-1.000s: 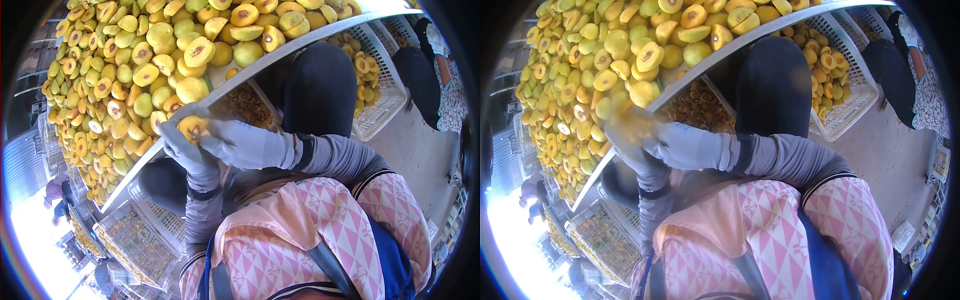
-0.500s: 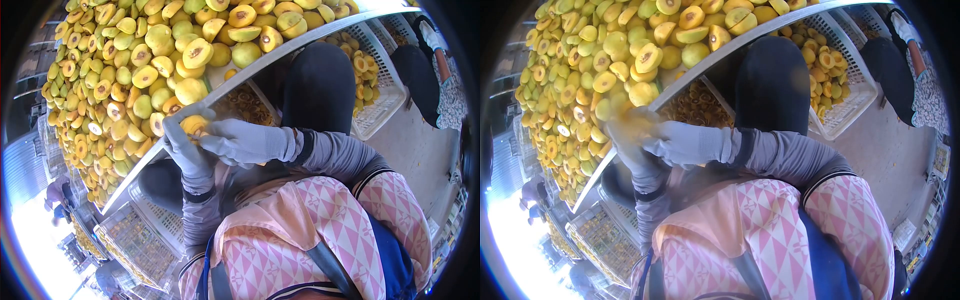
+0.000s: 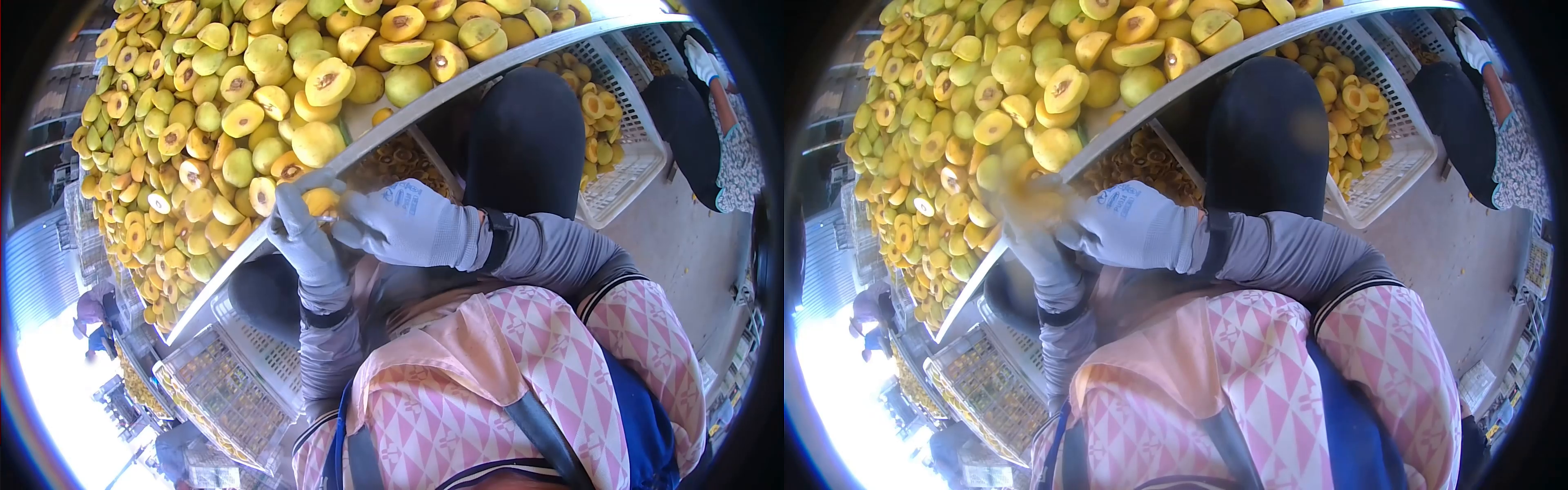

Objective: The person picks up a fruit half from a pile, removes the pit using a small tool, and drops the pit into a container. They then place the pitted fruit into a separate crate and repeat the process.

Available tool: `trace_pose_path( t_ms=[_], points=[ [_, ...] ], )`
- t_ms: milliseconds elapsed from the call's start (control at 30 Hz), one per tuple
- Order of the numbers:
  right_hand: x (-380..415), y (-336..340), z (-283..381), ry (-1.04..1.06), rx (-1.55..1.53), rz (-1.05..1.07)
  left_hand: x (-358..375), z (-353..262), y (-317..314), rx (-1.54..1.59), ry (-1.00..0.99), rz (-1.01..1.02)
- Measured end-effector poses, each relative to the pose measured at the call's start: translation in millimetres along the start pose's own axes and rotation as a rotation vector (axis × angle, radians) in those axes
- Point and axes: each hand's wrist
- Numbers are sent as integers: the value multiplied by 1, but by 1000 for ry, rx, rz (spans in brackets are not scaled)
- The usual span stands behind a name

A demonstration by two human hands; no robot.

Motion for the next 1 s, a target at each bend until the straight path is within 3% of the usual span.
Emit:
trace_pose_path(
  t_ms=[100, 167, 267, 400, 433, 533, 633, 700, 733, 767, 833, 933, 967, 1000],
  points=[
    [-4, 1, 1, -53, -96, 73, 1, 8, 5, -212, -163, 85],
    [-5, -7, -11, -39, -292, 62, 2, 10, 6, -136, -79, 65],
    [-10, 19, 2, -402, -909, 392, 2, -5, 3, 67, 100, 5],
    [-5, 21, -7, -303, -622, 300, 3, -8, 20, 221, 240, -98],
    [-7, 26, -2, -278, -396, 298, 4, -5, 28, 316, 291, -129],
    [0, 6, -8, -253, -66, 200, 18, -21, 57, 155, 177, -200],
    [3, 3, -8, -247, 28, 250, 40, -45, 101, 54, 142, -449],
    [5, 2, -11, -199, 67, 252, 59, -51, 155, -416, -20, -425],
    [5, 1, -12, -178, 82, 253, 69, -47, 193, -1067, -289, -344],
    [5, -1, -10, -172, 96, 264, 77, -35, 226, -1015, -341, -406],
    [9, -3, -13, -109, 141, 241, 92, -16, 298, -596, 122, -590],
    [8, 1, -9, -129, 155, 250, 84, -8, 305, -1253, 54, -504],
    [7, 4, -7, -155, 118, 267, 72, -7, 300, -1285, 92, -480],
    [6, 5, -4, -179, 77, 291, 53, -11, 272, -1109, 29, -433]
  ],
)
Point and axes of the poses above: each hand's wrist, its own x-axis away from the middle knuckle, its own y-axis out of the back of the hand, z = x × y
